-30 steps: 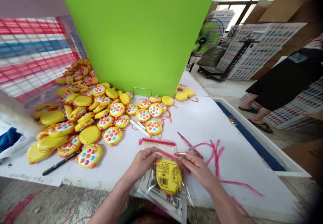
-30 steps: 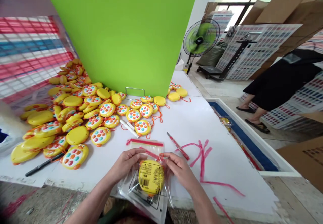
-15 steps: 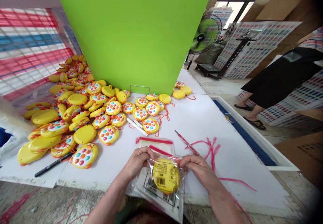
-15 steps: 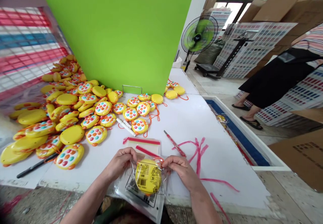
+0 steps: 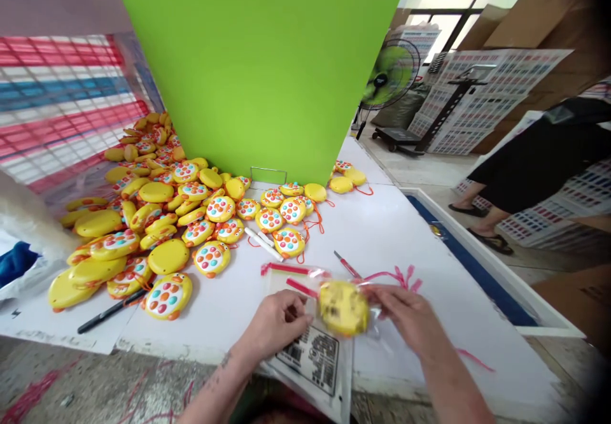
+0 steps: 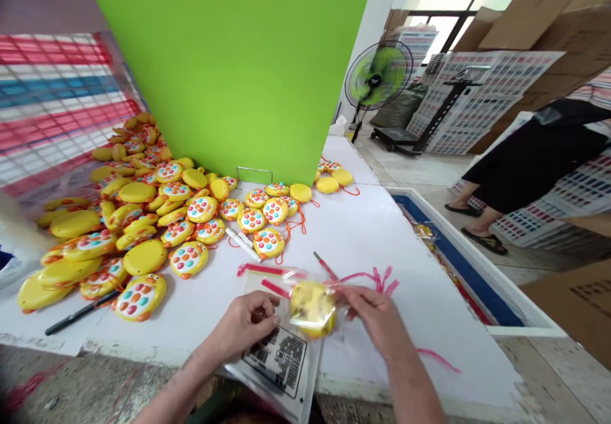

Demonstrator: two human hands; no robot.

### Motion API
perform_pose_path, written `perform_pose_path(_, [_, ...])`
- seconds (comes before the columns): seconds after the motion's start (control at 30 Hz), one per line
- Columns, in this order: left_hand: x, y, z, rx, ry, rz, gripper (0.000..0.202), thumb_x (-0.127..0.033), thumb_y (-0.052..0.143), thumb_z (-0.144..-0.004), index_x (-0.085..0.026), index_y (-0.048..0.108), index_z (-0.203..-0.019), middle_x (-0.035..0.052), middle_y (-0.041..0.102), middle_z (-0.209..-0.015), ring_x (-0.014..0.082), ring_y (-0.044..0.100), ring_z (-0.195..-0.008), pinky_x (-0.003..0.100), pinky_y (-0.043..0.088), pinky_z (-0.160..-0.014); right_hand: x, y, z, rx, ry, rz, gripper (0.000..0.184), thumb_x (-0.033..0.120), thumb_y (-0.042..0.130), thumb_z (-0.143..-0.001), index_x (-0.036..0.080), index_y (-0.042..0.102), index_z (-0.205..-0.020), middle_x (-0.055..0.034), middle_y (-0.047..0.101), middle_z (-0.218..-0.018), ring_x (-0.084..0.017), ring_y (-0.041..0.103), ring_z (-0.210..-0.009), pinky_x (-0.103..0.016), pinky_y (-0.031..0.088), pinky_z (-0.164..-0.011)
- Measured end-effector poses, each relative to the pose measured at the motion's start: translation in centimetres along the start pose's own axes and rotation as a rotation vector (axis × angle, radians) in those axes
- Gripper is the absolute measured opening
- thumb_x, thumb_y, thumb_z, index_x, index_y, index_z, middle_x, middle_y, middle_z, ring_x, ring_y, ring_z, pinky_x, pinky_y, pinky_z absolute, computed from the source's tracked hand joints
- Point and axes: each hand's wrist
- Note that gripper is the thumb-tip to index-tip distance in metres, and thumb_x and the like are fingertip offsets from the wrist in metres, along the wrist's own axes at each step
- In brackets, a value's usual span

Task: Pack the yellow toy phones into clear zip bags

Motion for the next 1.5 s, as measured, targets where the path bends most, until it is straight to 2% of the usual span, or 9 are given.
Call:
perform_pose_path(0.1, [0.0, 0.8, 0.3, 0.015, 0.192, -0.339, 0.013, -0.022, 0.065, -0.075, -0.019, 0.063, -0.087, 0.0074, 0.061, -0.119, 0.0213, 0.057, -0.095, 0.033, 0.047, -0.085, 0.7, -1.8, -1.6, -0.485, -0.276, -0.226, 0.032, 0.038, 0.075, -0.069, 0.018, 0.072, -0.095, -0.0093, 0.072, -0.102, -0.022, 0.068, -0.088, -0.035, 0.056, -0.073])
perform_pose_path(0.2, [0.5, 1.9, 0.2, -0.055, 0.266, -0.660, 0.029, -0.025, 0.062, -0.080, -0.022, 0.059, -0.108, 0.0084, 0.053, -0.132, 0.0279, 0.050, -0.110, 0.045, 0.044, -0.093, 1.3, -1.4, -1.8, -0.603, -0.434, -0.161, 0.055, 0.036, 0.066, -0.079, 0.027, 0.050, -0.131, -0.0085, 0.053, -0.135, -0.024, 0.057, -0.115, -0.045, 0.047, -0.096])
perform_pose_path(0.37, [1.0, 2.4, -0.4, -0.220, 0.163, -0.876, 0.028, -0.025, 0.052, -0.088, -0.020, 0.053, -0.115, 0.0103, 0.055, -0.122, 0.0284, 0.049, -0.107, 0.044, 0.050, -0.084, 1.0, 3.8, -1.8, -0.151, -0.253, 0.326, 0.057, 0.044, 0.056, -0.084, 0.020, 0.046, -0.135, -0.0135, 0.048, -0.140, -0.028, 0.047, -0.126, -0.048, 0.040, -0.102])
perform_pose_path(0.47, [0.4, 2.4, -0.9, -0.189, 0.131, -0.910, 0.016, -0.023, 0.053, -0.087, -0.019, 0.055, -0.102, 0.0080, 0.058, -0.102, 0.0259, 0.053, -0.093, 0.038, 0.052, -0.071, 1.4, 8.3, -3.6, 0.133, -0.435, 0.532, 0.055, 0.041, 0.051, -0.087, 0.023, 0.041, -0.138, -0.0102, 0.037, -0.148, -0.024, 0.035, -0.135, -0.045, 0.033, -0.108])
perform_pose_path(0.7, [0.2, 3.1, -1.8, -0.265, 0.049, -0.949, 0.016, -0.016, 0.045, -0.089, -0.018, 0.054, -0.101, 0.0078, 0.056, -0.099, 0.0253, 0.055, -0.089, 0.038, 0.049, -0.070, 1.4, 16.1, -8.0, 0.342, -0.572, 1.002, 0.058, 0.035, 0.061, -0.079, 0.024, 0.046, -0.133, -0.0102, 0.035, -0.147, -0.032, 0.027, -0.137, -0.048, 0.030, -0.107])
perform_pose_path(0.97, [1.2, 2.9, -1.8, -0.329, 0.134, -0.938, 0.018, -0.022, 0.052, -0.088, -0.019, 0.054, -0.105, 0.0073, 0.056, -0.101, 0.0255, 0.052, -0.094, 0.044, 0.042, -0.081, 1.1, 11.8, -5.7, 0.232, -0.626, 1.111, 0.047, 0.019, 0.058, -0.074, 0.018, 0.052, -0.121, -0.0148, 0.052, -0.124, -0.033, 0.046, -0.118, -0.051, 0.036, -0.101])
perform_pose_path(1.17, [1.2, 2.5, -1.8, -0.302, 0.319, -0.895, 0.004, -0.017, 0.050, -0.089, -0.019, 0.054, -0.090, 0.0051, 0.058, -0.096, 0.0234, 0.051, -0.095, 0.044, 0.038, -0.091, 0.6, 9.0, -3.7, 0.113, -0.671, 1.060, 0.064, 0.013, 0.051, -0.070, 0.017, 0.038, -0.133, -0.0148, 0.052, -0.123, -0.031, 0.048, -0.116, -0.047, 0.043, -0.097])
perform_pose_path(1.33, [1.8, 2.5, -2.0, -0.257, 0.359, -0.761, 0.004, -0.014, 0.051, -0.088, -0.018, 0.054, -0.088, 0.0046, 0.061, -0.090, 0.0222, 0.054, -0.090, 0.040, 0.041, -0.087, 0.0, 7.9, -3.7, -0.030, -0.522, 0.741, 0.062, 0.024, 0.049, -0.078, 0.017, 0.034, -0.138, -0.0139, 0.052, -0.129, -0.028, 0.053, -0.114, -0.044, 0.045, -0.095])
perform_pose_path(1.5, [1.7, 2.4, -2.1, -0.240, 0.270, -0.686, 0.022, -0.016, 0.052, -0.087, -0.017, 0.053, -0.108, 0.0066, 0.063, -0.100, 0.0237, 0.054, -0.094, 0.041, 0.044, -0.087, 0.2, 6.2, -4.4, -0.105, -0.126, 0.048, 0.061, 0.037, 0.055, -0.078, 0.019, 0.040, -0.134, -0.0082, 0.064, -0.104, -0.023, 0.064, -0.084, -0.033, 0.054, -0.063])
Point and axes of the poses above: each hand's wrist, its own z-axis away from the middle knuckle, its own y-axis out of the palm, x = y × z
